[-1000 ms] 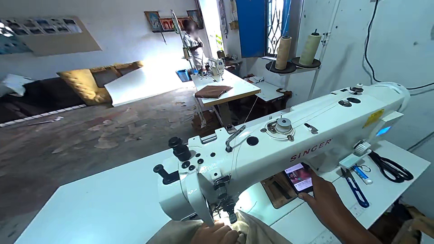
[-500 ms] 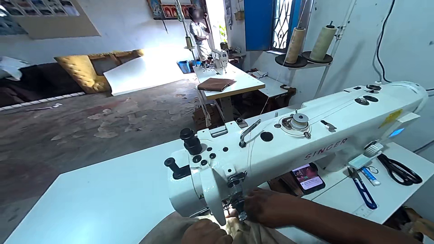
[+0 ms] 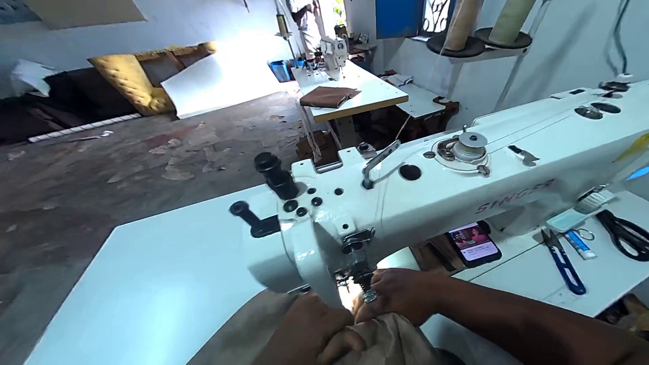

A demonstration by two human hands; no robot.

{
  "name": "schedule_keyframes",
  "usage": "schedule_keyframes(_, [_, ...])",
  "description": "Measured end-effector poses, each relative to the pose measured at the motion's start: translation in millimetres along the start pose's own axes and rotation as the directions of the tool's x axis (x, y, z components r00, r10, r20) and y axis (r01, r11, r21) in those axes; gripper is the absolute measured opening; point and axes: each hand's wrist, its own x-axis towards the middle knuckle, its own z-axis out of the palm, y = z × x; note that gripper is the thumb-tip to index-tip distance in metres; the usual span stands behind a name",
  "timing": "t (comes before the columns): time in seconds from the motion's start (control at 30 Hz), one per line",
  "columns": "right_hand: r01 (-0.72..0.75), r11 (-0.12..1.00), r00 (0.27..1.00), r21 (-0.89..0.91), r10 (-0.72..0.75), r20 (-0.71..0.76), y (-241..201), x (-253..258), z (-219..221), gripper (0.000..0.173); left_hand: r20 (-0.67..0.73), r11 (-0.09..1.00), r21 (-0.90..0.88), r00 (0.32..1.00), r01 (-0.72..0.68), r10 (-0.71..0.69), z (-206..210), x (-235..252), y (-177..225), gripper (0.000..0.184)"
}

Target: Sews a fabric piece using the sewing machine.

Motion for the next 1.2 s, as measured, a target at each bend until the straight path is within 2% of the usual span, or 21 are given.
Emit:
schedule_keyframes(0.1, [0.0, 1.0, 0.999, 0.008, 0.0, 0.04, 2, -2, -6, 0.03, 0.211, 0.995, -0.06, 0.975, 0.081, -0.066, -5, 4, 4, 0.071])
schedule_keyframes(0.23, [0.006, 0.999, 0.994, 0.051, -0.012, 0.111, 11, -4, -8, 0.027, 0.466, 0.962, -0.168, 0.877, 0.216, -0.116, -19, 13, 10, 0.064])
schedule_keyframes(0.4, [0.011, 0.998, 0.992, 0.067, -0.019, 0.123, 14, -3, -1, 0.028, 0.579, 0.95, -0.169, 0.807, 0.262, -0.12, -33, 18, 15, 0.045])
schedule_keyframes(0.5, [0.018, 0.996, 0.993, 0.083, -0.027, 0.112, 15, -1, -2, 0.024, 0.585, 0.955, -0.167, 0.804, 0.245, -0.104, -35, 18, 16, 0.039])
schedule_keyframes(0.67, [-0.044, 0.989, 0.994, 0.14, 0.029, 0.107, 12, -1, -10, 0.02, 0.534, 0.969, -0.167, 0.843, 0.182, -0.066, -29, 15, 17, 0.038])
schedule_keyframes(0.77, [-0.066, 0.989, 0.993, 0.134, 0.052, 0.102, 12, 0, -10, 0.02, 0.536, 0.967, -0.13, 0.836, 0.22, -0.118, -29, 16, 17, 0.038])
schedule_keyframes(0.87, [-0.114, 0.987, 0.992, 0.114, 0.106, 0.075, 10, 2, -13, 0.02, 0.552, 0.94, -0.084, 0.801, 0.331, -0.233, -30, 20, 16, 0.039])
schedule_keyframes(0.97, [-0.104, 0.994, 0.995, 0.036, 0.104, -0.006, 12, 3, -13, 0.018, 0.502, 0.933, -0.057, 0.818, 0.356, -0.281, -25, 19, 12, 0.041])
schedule_keyframes(1.2, [-0.166, 0.986, 0.986, 0.008, 0.166, 0.007, 5, 7, -20, 0.024, 0.437, 0.935, -0.035, 0.847, 0.352, -0.302, -22, 18, 6, 0.042])
